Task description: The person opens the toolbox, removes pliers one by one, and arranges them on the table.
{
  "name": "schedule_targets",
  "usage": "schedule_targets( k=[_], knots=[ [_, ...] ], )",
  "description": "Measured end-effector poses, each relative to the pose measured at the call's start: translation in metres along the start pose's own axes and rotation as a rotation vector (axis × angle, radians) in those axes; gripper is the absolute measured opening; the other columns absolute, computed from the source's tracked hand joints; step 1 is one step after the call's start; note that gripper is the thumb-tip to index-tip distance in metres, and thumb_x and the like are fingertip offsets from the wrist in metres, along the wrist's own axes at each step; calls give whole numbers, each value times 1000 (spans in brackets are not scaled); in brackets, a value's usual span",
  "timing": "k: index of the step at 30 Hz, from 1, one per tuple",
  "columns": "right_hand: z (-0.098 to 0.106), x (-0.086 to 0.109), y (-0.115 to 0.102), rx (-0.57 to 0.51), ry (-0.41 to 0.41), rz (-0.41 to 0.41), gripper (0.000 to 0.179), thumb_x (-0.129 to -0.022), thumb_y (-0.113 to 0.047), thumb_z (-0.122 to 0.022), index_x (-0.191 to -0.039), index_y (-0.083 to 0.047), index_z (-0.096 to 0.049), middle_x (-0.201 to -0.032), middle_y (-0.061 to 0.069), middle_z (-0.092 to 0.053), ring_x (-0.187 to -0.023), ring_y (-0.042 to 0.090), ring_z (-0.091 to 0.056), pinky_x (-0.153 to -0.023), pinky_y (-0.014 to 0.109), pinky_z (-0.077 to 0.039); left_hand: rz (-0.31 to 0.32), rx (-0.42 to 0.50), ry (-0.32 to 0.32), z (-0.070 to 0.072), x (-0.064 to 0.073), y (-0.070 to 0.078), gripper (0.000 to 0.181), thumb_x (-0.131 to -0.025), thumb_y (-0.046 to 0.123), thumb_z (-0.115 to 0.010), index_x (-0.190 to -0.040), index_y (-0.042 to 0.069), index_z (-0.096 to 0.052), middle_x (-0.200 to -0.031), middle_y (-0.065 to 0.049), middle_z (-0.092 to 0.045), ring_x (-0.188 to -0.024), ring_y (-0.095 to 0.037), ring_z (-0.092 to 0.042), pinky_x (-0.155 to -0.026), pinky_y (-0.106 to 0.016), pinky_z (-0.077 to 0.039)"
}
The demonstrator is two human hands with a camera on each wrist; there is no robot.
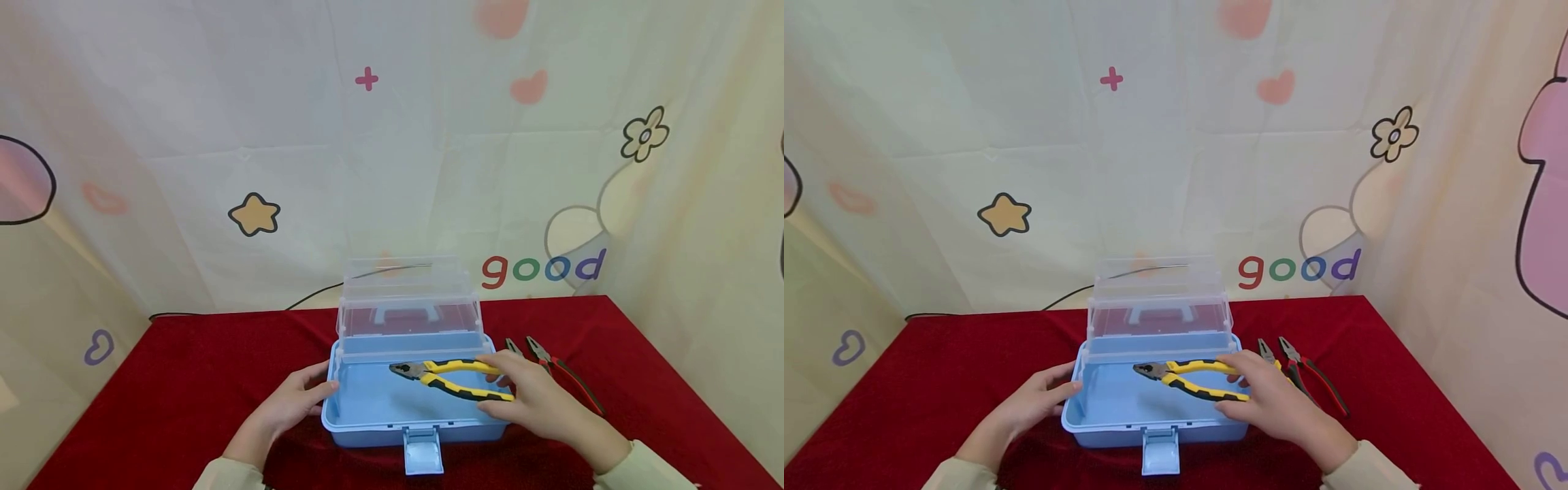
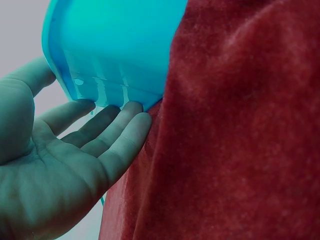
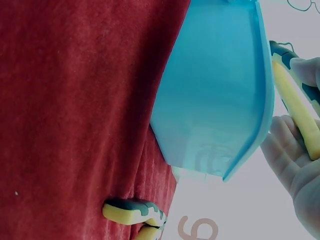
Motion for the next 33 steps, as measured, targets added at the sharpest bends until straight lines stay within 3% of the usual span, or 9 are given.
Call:
schedule_targets(
  k=[9,33],
  knots=[
    [3,3,4,11,57,-7,58,-76,-28,-79,-126,-9,-56,-104,0,-61,-82,7,-59,-65,18,-53,31,-11,17,-1,-1,-1,63,-93,27,-59,-146,4,-34,-141,-23,-44,-104,-24,-62,-83,-40,-57],
    [3,15,11,34,174,-8,56,-72,-22,-82,-123,-14,-58,-101,-2,-61,-82,5,-59,-64,17,-53,22,-5,24,-1,0,1,62,-93,26,-59,-145,2,-35,-141,-24,-44,-105,-25,-62,-83,-41,-57]
  ],
)
Point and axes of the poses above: each hand's wrist, its own x-axis away from the middle knuckle, its own z-axis out of the back of the hand, y = z × x, the point moved 2 cm from there along -x, towards the middle knuckle
